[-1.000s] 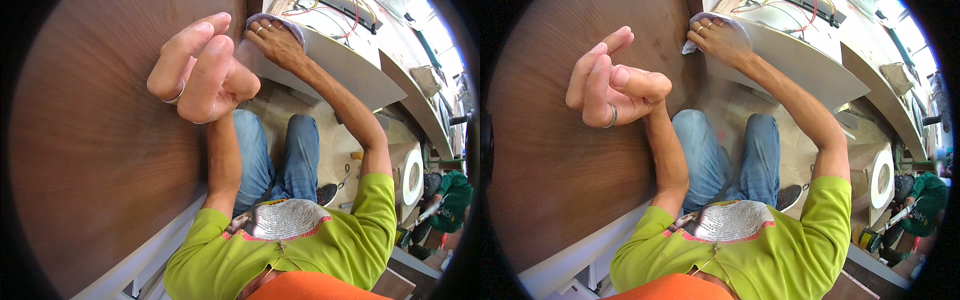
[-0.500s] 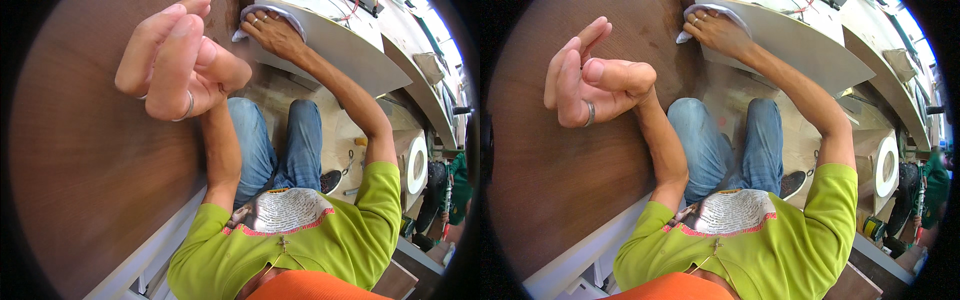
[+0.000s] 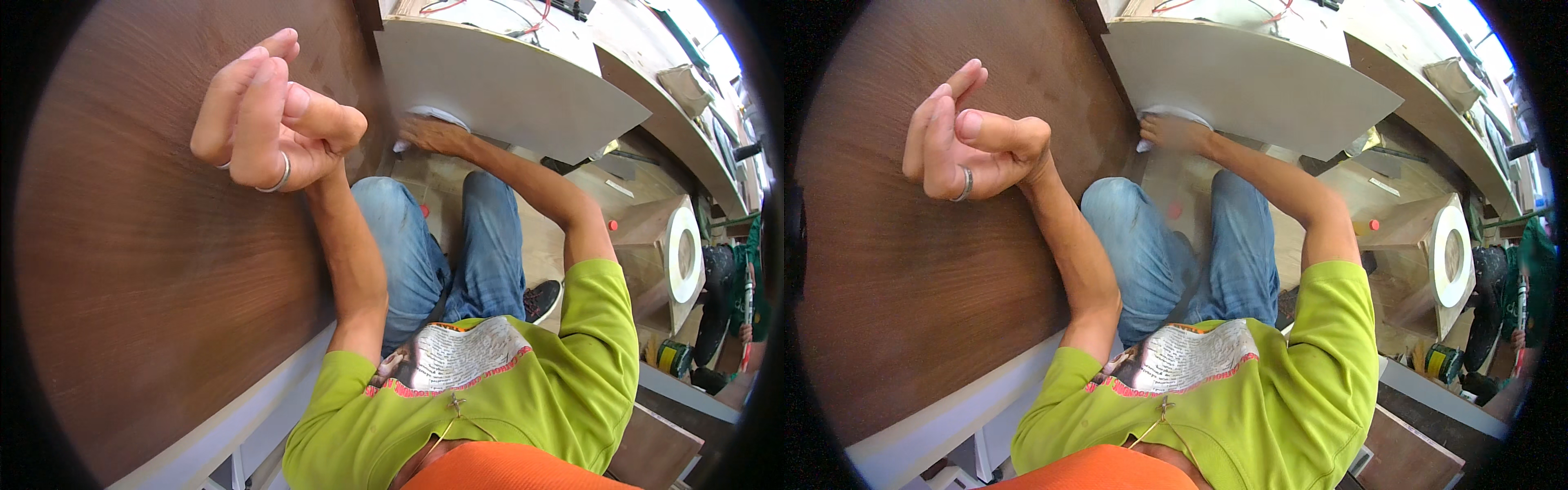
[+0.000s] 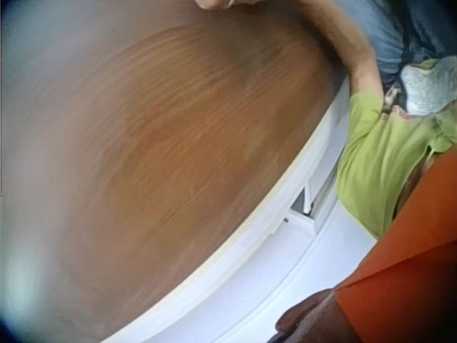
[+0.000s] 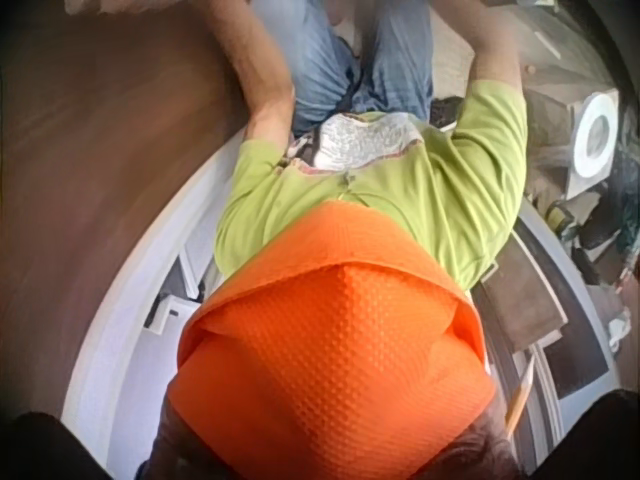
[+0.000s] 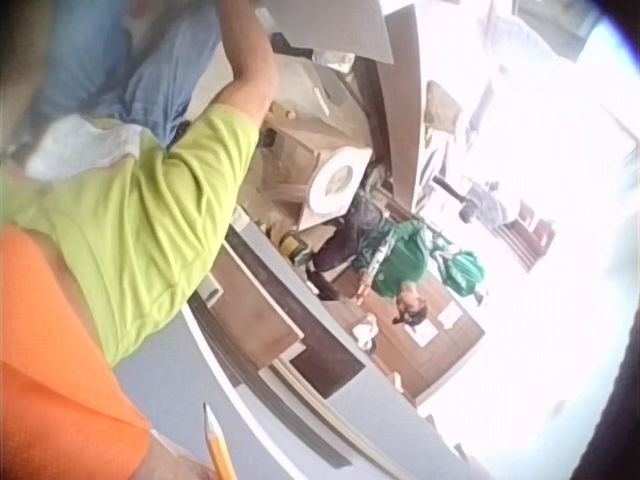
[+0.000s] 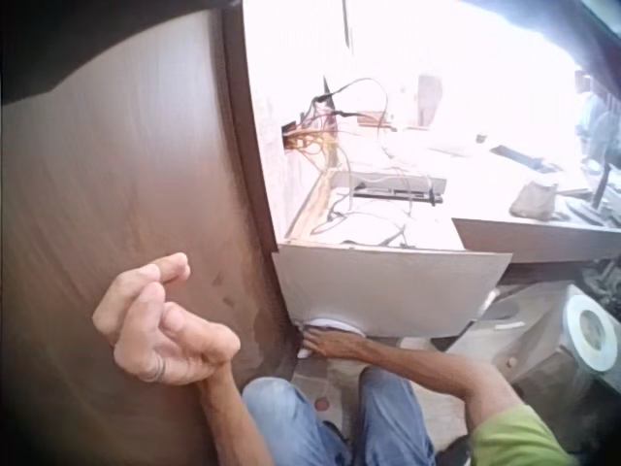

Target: The person sits on the floor and wipes a white wooden panel with a cloth. They then use a metal file to smooth the edges of the panel and the adjacent brown surface. The person continues filing different edges of the furniture piece.

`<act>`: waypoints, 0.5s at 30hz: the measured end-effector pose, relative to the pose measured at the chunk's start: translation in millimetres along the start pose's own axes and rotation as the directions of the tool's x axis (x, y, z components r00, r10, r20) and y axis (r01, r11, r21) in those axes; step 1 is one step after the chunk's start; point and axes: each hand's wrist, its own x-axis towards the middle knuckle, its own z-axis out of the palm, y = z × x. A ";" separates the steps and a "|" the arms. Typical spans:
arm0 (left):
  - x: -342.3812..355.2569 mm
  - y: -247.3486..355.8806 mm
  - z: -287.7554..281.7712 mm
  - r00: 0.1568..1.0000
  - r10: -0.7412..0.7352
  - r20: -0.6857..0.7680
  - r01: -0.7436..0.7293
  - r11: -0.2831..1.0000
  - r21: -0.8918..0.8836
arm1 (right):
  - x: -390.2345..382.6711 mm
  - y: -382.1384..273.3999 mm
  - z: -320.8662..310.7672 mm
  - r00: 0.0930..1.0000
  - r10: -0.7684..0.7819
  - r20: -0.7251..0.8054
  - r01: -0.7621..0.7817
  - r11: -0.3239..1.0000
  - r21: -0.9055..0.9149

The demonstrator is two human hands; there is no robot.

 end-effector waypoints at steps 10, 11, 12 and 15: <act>0.8 -9.5 -6.6 0.999 0.021 0.036 -0.021 1.000 0.011 | -227.5 -2.4 -72.6 0.943 0.204 0.264 -0.216 0.976 0.016; -0.1 -9.0 -2.8 0.999 0.026 0.025 -0.026 1.000 0.005 | -232.0 -7.3 -75.9 0.930 0.243 0.275 -0.253 0.967 0.002; -0.8 -8.8 -0.2 0.999 0.032 0.016 -0.032 0.999 0.001 | -233.4 -13.6 -77.6 0.917 0.279 0.285 -0.288 0.958 -0.011; -1.3 -7.4 2.7 1.000 0.011 0.020 -0.011 1.000 0.010 | -216.1 -17.1 -67.0 0.942 0.297 0.154 -0.296 0.955 -0.030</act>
